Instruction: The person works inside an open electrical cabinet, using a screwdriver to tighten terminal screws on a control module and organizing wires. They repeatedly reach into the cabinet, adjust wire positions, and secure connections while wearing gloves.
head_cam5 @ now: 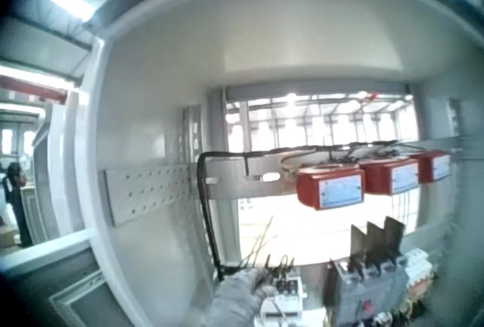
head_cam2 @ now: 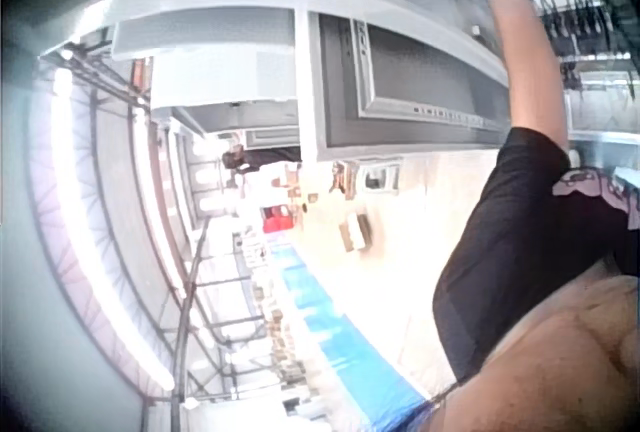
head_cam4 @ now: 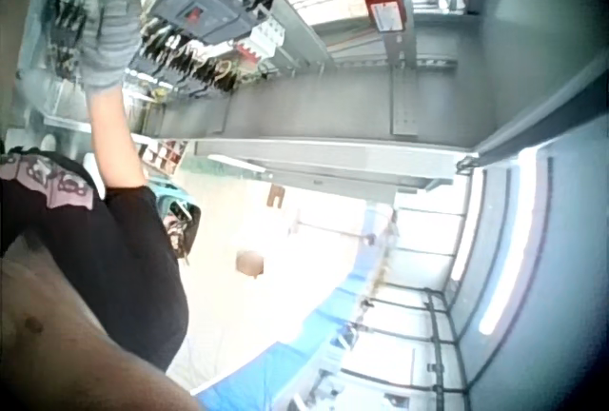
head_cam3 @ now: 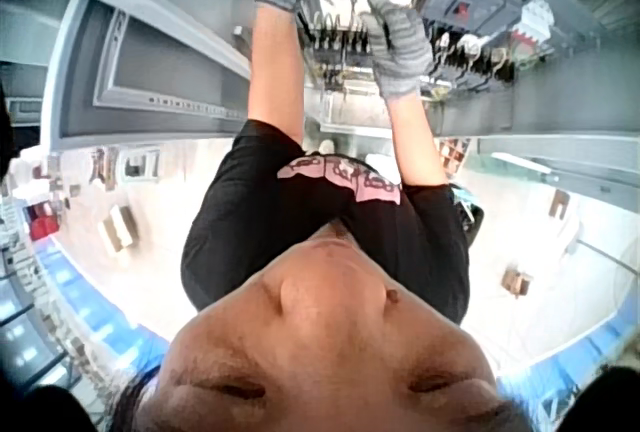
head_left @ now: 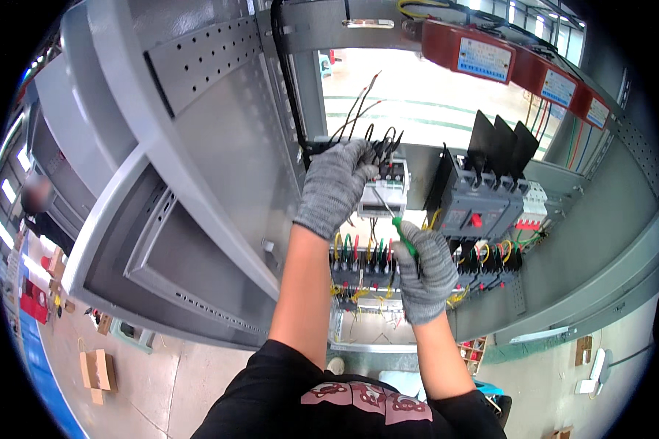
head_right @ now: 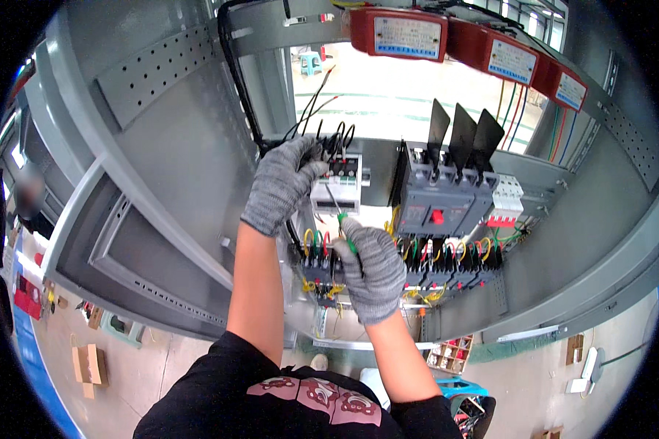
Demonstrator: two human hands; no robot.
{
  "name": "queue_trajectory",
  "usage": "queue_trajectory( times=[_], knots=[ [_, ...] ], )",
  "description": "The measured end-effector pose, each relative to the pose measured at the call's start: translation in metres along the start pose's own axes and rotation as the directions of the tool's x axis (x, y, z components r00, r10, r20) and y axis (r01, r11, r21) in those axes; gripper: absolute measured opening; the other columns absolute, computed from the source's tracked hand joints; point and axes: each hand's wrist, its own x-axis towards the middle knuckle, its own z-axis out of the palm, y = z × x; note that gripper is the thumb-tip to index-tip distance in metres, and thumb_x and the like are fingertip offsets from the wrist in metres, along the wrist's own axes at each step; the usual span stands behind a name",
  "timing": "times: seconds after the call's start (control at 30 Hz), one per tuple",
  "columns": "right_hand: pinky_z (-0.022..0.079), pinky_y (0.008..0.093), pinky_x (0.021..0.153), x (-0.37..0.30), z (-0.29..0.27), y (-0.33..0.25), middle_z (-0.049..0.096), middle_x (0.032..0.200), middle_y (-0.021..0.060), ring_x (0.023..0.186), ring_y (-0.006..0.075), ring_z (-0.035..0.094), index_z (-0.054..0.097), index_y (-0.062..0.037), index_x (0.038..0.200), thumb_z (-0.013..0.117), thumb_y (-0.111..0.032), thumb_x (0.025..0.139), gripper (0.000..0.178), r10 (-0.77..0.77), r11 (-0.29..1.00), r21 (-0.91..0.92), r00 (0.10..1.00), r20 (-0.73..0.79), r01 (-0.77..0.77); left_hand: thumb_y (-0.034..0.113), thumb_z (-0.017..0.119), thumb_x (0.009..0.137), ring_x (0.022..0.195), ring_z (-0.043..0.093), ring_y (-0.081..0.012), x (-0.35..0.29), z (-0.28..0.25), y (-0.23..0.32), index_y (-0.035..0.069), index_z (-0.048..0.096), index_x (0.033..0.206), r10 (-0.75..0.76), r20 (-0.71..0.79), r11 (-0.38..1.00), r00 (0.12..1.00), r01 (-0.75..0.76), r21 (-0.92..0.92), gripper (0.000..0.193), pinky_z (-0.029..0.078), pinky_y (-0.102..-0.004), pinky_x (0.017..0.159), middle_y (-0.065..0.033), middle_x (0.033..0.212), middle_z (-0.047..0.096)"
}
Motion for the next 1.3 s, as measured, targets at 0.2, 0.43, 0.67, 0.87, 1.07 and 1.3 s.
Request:
queue_trajectory(
  times=[0.2, 0.43, 0.67, 0.87, 1.07, 1.3],
  knots=[
    [0.050, 0.0317, 0.072, -0.011, 0.006, 0.001, 0.066, 0.087, 0.0108, 0.078, 0.0232, 0.063, 0.067, -0.0054, 0.100, 0.071, -0.009, 0.076, 0.024, 0.002, 1.000, -0.023, 0.998, -0.069, -0.004, 0.014, 0.064, 0.077, 0.085, 0.064, -0.0264, -0.001, 0.000, 0.002, 0.003, 0.062, 0.103, 0.018, 0.029, 0.995, 0.999, -0.020, 0.098, 0.028, 0.049, -0.0345, 0.078, -0.0143, 0.090, 0.066],
    [0.050, 0.0270, 0.070, -0.025, 0.021, -0.002, 0.067, 0.085, 0.0097, 0.072, 0.0164, 0.063, 0.064, -0.0037, 0.094, 0.071, -0.012, 0.080, 0.018, 0.172, 0.980, -0.073, 0.969, -0.176, -0.187, 0.019, 0.068, 0.075, 0.086, 0.063, -0.0274, 0.000, 0.003, -0.008, 0.005, 0.064, 0.098, 0.014, -0.009, 0.996, 1.000, -0.014, 0.093, 0.026, 0.048, -0.0354, 0.080, -0.0136, 0.090, 0.066],
    [0.049, 0.0396, 0.058, -0.029, 0.031, -0.019, 0.064, 0.075, 0.0165, 0.066, 0.0338, 0.063, 0.055, -0.0051, 0.092, 0.060, -0.028, 0.088, 0.024, 0.368, 0.920, -0.072, 0.912, -0.180, -0.386, 0.021, 0.067, 0.076, 0.088, 0.063, -0.0267, 0.005, 0.007, -0.007, 0.004, 0.063, 0.099, 0.042, 0.040, 0.997, 0.998, -0.045, 0.058, 0.029, 0.047, -0.0352, 0.081, -0.0132, 0.093, 0.067],
    [0.046, 0.0494, 0.064, -0.020, 0.053, -0.046, 0.062, 0.077, 0.0231, 0.073, 0.0429, 0.060, 0.043, -0.0057, 0.107, 0.050, -0.027, 0.091, 0.028, 0.521, 0.841, -0.112, 0.848, -0.094, -0.529, 0.023, 0.066, 0.077, 0.089, 0.063, -0.0273, 0.009, 0.012, -0.017, 0.007, 0.064, 0.103, 0.075, 0.016, 0.986, 0.997, -0.076, 0.150, 0.031, 0.047, -0.0365, 0.083, -0.0147, 0.094, 0.066],
    [0.046, 0.0457, 0.064, -0.013, 0.067, -0.061, 0.060, 0.083, 0.0200, 0.075, 0.0387, 0.060, 0.047, -0.0009, 0.100, 0.048, -0.018, 0.091, 0.020, 0.586, 0.791, -0.191, 0.810, -0.038, -0.581, 0.024, 0.068, 0.077, 0.085, 0.063, -0.0280, 0.002, 0.004, -0.020, 0.006, 0.064, 0.101, 0.038, -0.014, 0.991, 0.999, -0.036, 0.131, 0.031, 0.048, -0.0363, 0.080, -0.0153, 0.091, 0.066],
    [0.050, 0.0459, 0.064, -0.012, 0.055, -0.048, 0.060, 0.095, 0.0213, 0.076, 0.0354, 0.063, 0.047, -0.0054, 0.115, 0.049, -0.015, 0.086, 0.031, 0.298, 0.814, -0.539, 0.952, 0.066, -0.217, 0.025, 0.068, 0.076, 0.086, 0.064, -0.0273, 0.001, 0.006, -0.004, 0.005, 0.065, 0.099, 0.031, 0.005, 0.997, 1.000, -0.031, 0.071, 0.031, 0.048, -0.0353, 0.079, -0.0151, 0.092, 0.066]
  ],
)
